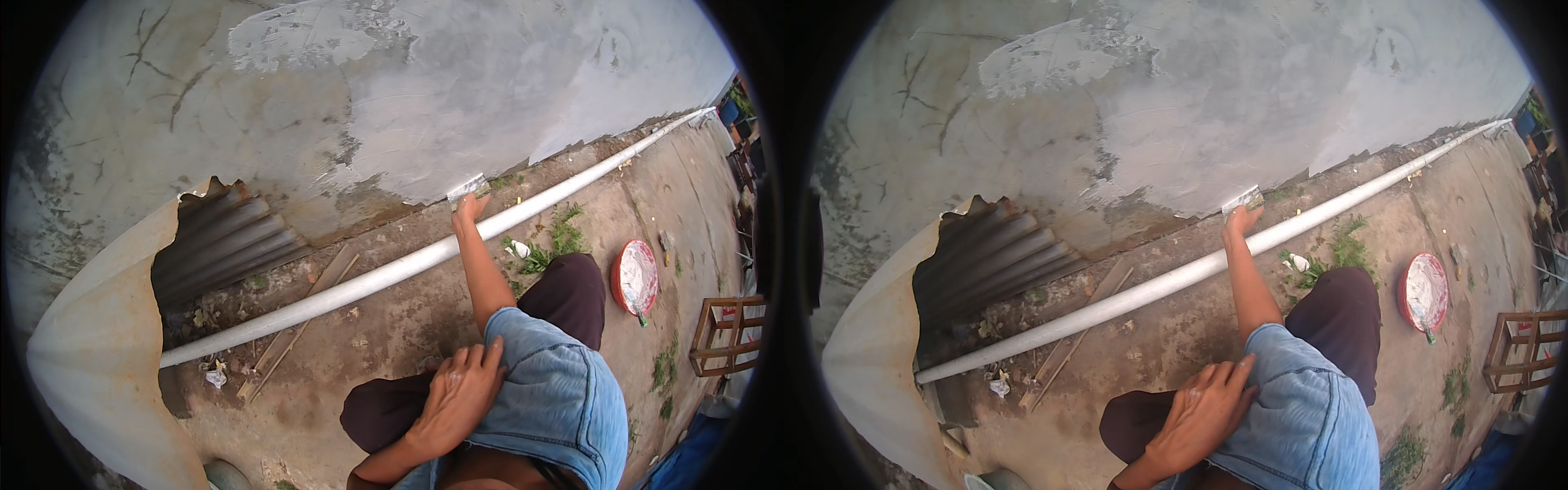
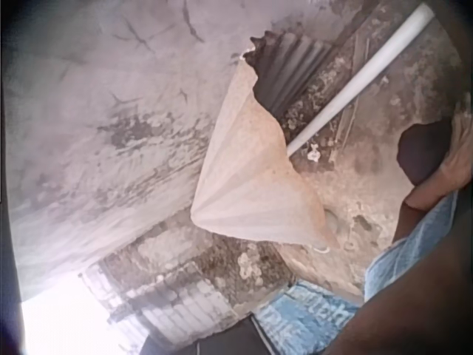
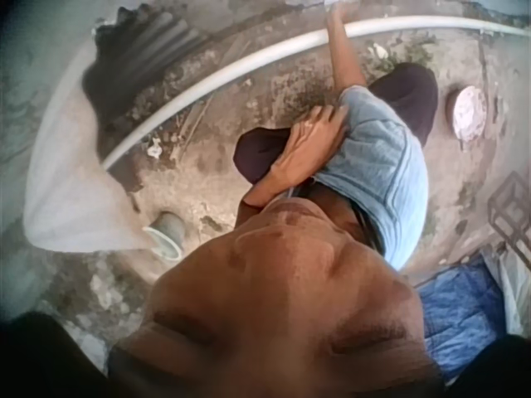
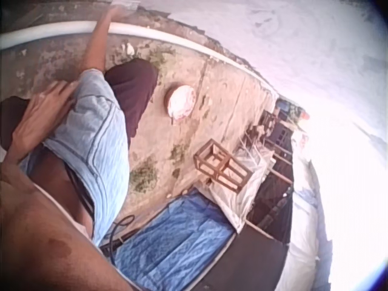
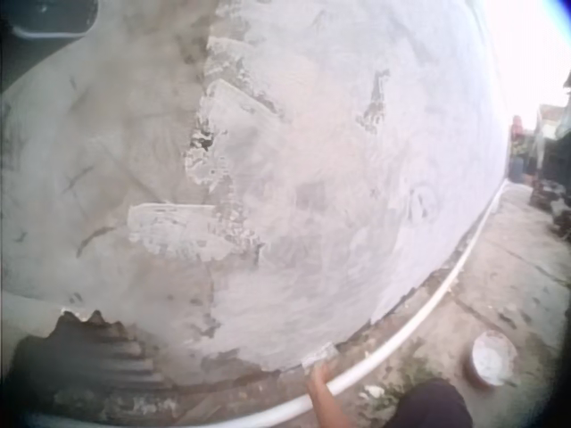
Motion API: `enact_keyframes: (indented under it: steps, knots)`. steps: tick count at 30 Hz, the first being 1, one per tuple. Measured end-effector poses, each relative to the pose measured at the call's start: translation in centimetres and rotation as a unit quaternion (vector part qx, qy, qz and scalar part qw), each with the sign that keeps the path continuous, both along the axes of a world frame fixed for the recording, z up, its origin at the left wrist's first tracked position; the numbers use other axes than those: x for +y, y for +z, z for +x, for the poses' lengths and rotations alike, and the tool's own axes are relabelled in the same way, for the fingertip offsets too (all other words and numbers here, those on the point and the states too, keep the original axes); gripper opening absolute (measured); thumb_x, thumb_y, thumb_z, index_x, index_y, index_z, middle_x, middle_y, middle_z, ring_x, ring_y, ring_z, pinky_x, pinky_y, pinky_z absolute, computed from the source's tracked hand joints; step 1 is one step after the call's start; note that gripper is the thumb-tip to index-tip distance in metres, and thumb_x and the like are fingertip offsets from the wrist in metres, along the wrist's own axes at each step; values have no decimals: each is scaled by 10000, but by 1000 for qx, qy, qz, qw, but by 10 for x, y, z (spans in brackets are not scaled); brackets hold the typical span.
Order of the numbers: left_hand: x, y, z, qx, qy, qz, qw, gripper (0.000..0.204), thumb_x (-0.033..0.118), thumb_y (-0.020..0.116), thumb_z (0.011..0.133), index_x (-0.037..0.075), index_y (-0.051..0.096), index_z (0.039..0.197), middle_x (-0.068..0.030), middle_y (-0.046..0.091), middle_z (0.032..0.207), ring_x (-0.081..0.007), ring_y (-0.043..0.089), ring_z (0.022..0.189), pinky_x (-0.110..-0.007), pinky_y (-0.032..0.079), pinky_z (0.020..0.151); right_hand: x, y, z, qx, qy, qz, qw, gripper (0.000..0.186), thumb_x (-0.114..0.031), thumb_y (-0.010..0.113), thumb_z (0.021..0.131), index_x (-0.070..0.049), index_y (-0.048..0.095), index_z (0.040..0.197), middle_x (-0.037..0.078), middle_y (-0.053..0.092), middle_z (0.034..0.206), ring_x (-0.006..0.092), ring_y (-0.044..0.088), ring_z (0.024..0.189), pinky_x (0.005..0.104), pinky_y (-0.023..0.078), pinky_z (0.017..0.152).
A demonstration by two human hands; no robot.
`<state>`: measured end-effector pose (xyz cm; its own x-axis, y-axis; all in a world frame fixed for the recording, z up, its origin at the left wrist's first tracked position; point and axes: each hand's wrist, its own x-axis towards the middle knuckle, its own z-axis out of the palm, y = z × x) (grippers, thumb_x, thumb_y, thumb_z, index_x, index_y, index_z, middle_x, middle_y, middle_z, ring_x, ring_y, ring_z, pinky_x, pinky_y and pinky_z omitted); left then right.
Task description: The person applies white plaster to a concrete wall using a trowel and a smaller putty knife. They repeatedly scoop plaster from a red bucket and spread it over the wall surface, smoothing the application.
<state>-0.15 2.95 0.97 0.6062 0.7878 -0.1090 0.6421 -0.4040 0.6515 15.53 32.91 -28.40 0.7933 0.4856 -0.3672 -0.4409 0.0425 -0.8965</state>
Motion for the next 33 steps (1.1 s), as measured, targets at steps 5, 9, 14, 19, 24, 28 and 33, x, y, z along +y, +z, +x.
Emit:
enact_keyframes:
  steps: [5, 9, 14, 19, 24, 28, 33]
  knots:
    - [-3, -3, 2, 4, -1, 7, 1000, 443, 136, 587, 922, -24, 494, 1324, -161, 614, 999, -303, 612, 974, -400, 531, 821, -6, 33, -45, -148, 10, 49, 988, 682, -29, 439, 889, 44, 196, 1522, 252, 325, 1525, 366, 414, 1351, 383, 314, 1124]
    - [-4, -2, -4, 21, -2, -7, 1000, 527, 9, 542, 855, -22, 457, 1374, -181, 598, 1088, -324, 602, 1035, -410, 525, 854, -36, 104, -127, -242, 58, 128, 960, 626, 1, 452, 868, -17, 338, 1483, 234, 439, 1390, 362, 484, 1258, 415, 386, 1052]
    - [-1, 15, -11, 25, 15, -28, 999, 592, -63, 494, 822, -24, 420, 1408, -199, 572, 1173, -345, 578, 1109, -428, 523, 871, -60, 150, -210, -364, 104, 198, 904, 680, 59, 496, 802, -54, 414, 1468, 189, 475, 1279, 346, 485, 1177, 442, 393, 1018]
    - [-3, 9, -13, 12, 9, -17, 1000, 549, -24, 511, 851, -25, 435, 1394, -192, 584, 1148, -342, 582, 1093, -431, 534, 832, -84, 148, -228, -434, 197, 229, 849, 590, 110, 496, 818, -16, 519, 1394, 161, 517, 1264, 325, 505, 1195, 396, 402, 1028]
    - [-5, 1, -8, -16, -8, -7, 1000, 415, 89, 529, 943, -33, 482, 1337, -185, 608, 1082, -340, 612, 1015, -441, 543, 800, -76, 126, -147, -235, 168, 200, 936, 317, -25, 463, 981, 35, 546, 1281, 106, 624, 1047, 156, 549, 862, 311, 452, 812]
    - [-8, 1, -10, -41, -3, 6, 999, 404, 97, 528, 950, -24, 486, 1333, -187, 611, 1085, -341, 616, 1009, -443, 542, 814, -61, 165, -103, -210, 64, 177, 959, 421, -80, 449, 986, 115, 449, 1359, 166, 654, 1011, 228, 602, 863, 363, 469, 799]
    - [-3, 7, -19, -13, -6, -10, 1000, 523, -2, 503, 877, -5, 437, 1397, -192, 590, 1162, -349, 596, 1078, -443, 527, 866, -37, 167, -149, -295, 40, 163, 941, 502, -37, 469, 949, -11, 440, 1449, 205, 531, 1248, 301, 558, 1075, 392, 427, 961]
